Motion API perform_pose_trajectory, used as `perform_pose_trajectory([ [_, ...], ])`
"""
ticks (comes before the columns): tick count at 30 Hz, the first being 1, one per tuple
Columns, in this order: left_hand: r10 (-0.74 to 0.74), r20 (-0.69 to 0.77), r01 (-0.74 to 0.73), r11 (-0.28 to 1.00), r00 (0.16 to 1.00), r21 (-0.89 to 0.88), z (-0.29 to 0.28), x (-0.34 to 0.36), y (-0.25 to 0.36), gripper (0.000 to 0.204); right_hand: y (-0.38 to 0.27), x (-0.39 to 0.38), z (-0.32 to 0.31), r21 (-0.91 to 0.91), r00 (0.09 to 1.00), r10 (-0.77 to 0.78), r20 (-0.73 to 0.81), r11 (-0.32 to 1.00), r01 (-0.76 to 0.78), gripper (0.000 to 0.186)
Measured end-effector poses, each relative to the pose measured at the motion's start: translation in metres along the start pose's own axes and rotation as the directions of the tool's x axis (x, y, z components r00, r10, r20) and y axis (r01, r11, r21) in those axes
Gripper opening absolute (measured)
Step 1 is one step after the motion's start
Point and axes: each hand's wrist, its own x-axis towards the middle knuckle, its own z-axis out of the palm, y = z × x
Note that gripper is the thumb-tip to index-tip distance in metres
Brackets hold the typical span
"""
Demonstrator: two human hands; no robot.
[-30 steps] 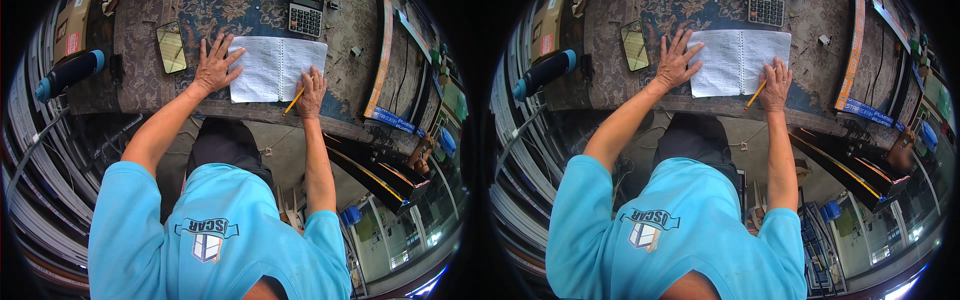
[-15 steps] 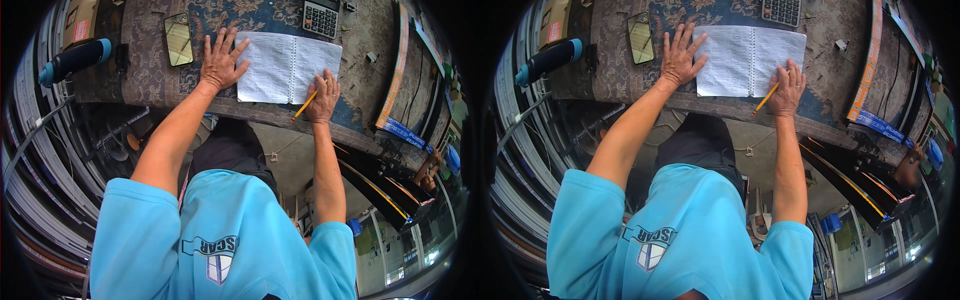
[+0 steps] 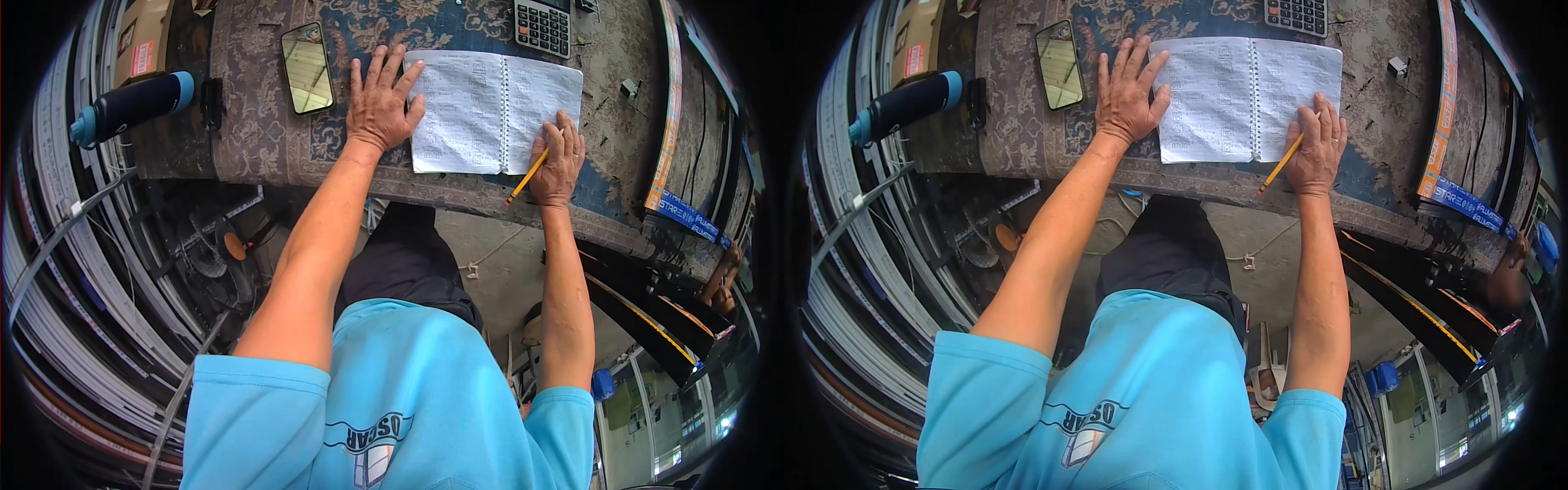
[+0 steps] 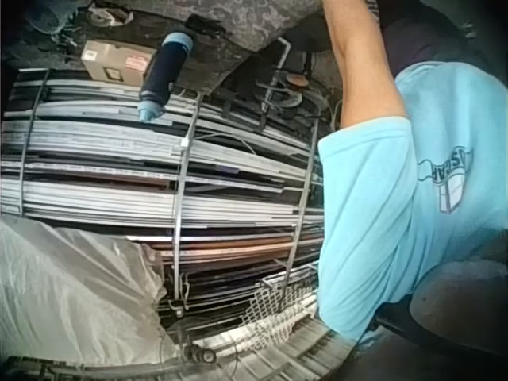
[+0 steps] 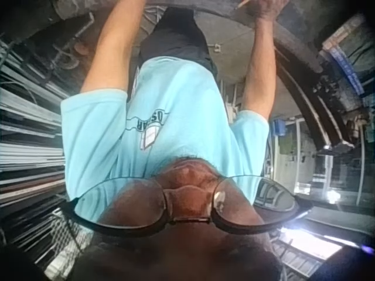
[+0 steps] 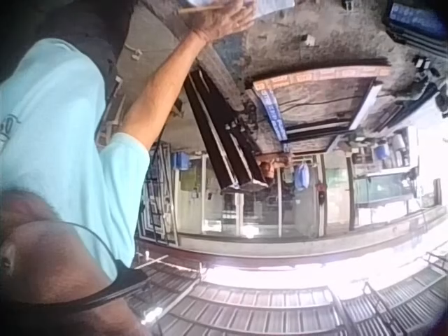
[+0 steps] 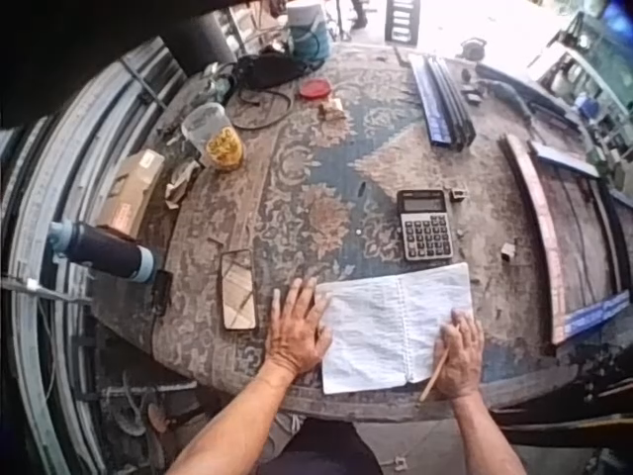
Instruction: Reviewing blueprints and notes in a notebook at a workstation.
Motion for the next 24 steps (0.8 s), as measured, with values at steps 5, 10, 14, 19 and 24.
perform_pose_trajectory([
  [5,0.004,-0.007,-0.004,1.000,1.000,0.019,-0.0017,-0.0010,-0.0022,0.059,-0.0034,0.0011,0.0013,0.002,1.000,0.006,-0.003,1.000,-0.006,0.029],
  [10,0.000,-0.017,0.000,1.000,1.000,-0.001,0.0006,-0.0015,-0.0022,0.057,-0.0034,0.0005,0.0018,0.001,1.000,0.006,-0.005,1.000,-0.006,0.028],
  [14,0.009,-0.042,-0.010,1.000,0.999,-0.008,0.0037,-0.0010,-0.0032,0.055,-0.0019,0.0012,0.0011,-0.006,1.000,0.005,-0.006,1.000,-0.005,0.028],
  [19,0.001,-0.046,-0.001,1.000,0.999,0.001,0.0046,-0.0024,-0.0030,0.054,-0.0013,0.0017,0.0023,-0.014,1.000,-0.008,-0.002,1.000,0.008,0.028],
  [24,-0.008,-0.058,0.008,1.000,0.998,-0.004,0.0032,-0.0020,-0.0018,0.055,-0.0012,0.0018,0.0020,-0.010,1.000,-0.012,-0.001,1.000,0.012,0.028],
])
